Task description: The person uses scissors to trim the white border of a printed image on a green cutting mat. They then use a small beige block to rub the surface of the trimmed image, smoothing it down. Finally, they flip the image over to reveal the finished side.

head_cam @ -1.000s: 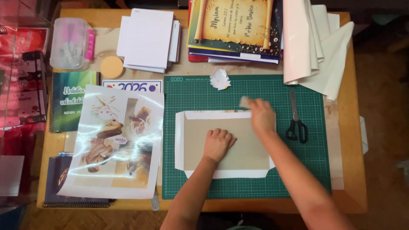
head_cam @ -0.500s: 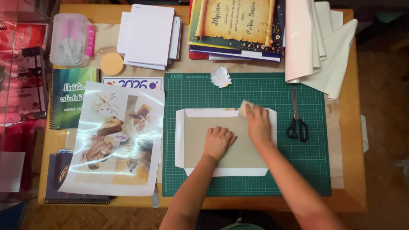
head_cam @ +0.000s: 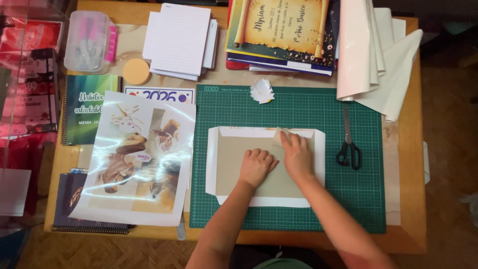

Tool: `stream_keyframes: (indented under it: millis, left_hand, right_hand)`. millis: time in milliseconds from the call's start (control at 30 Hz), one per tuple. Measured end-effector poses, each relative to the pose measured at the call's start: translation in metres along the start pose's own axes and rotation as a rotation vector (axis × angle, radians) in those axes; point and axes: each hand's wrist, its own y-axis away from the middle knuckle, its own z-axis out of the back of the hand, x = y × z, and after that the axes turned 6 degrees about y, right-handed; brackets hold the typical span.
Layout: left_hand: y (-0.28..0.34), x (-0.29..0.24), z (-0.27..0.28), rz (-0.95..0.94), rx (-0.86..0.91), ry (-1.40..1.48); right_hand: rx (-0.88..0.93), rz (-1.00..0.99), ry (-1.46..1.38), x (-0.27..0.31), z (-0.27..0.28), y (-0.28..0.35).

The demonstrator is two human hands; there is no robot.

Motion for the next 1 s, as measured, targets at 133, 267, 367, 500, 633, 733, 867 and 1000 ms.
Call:
stream_keyframes:
  millis: [133,267,367,500,633,733,867,1000]
  left_hand:
    - [0.003,-0.001,-0.003,0.006,-0.001,0.009]
    - [0.007,0.001,-0.013,-0.073,-0.038,0.019]
    - [0.027,0.012,-0.059,-0.168,-0.061,0.015]
    - [0.024,0.015,-0.071,-0.222,-0.078,0.014]
    - [0.017,0.012,-0.057,-0.207,-0.071,0.015]
    - [0.011,0.008,-0.045,-0.208,-0.076,0.031]
    - [0.011,0.003,-0.028,-0.181,-0.105,0.046]
    - [0.009,0.001,-0.017,-0.183,-0.113,0.032]
  right_hand:
    - [-0.061,-0.103,0.072,-0.035,-0.025,-0.024]
    - [0.091,-0.184,-0.025,0.000,-0.030,-0.044]
    - [0.128,-0.137,-0.099,0.048,-0.032,-0.063]
    - [0.169,-0.082,-0.228,0.117,-0.036,-0.076]
    - [0.024,0.043,-0.195,0.151,-0.035,-0.075]
    - [0.047,0.025,-0.187,0.112,-0.035,-0.066]
    - [0.098,-0.159,-0.223,0.022,-0.008,-0.046]
    - [0.145,-0.394,-0.070,-0.053,-0.023,-0.015]
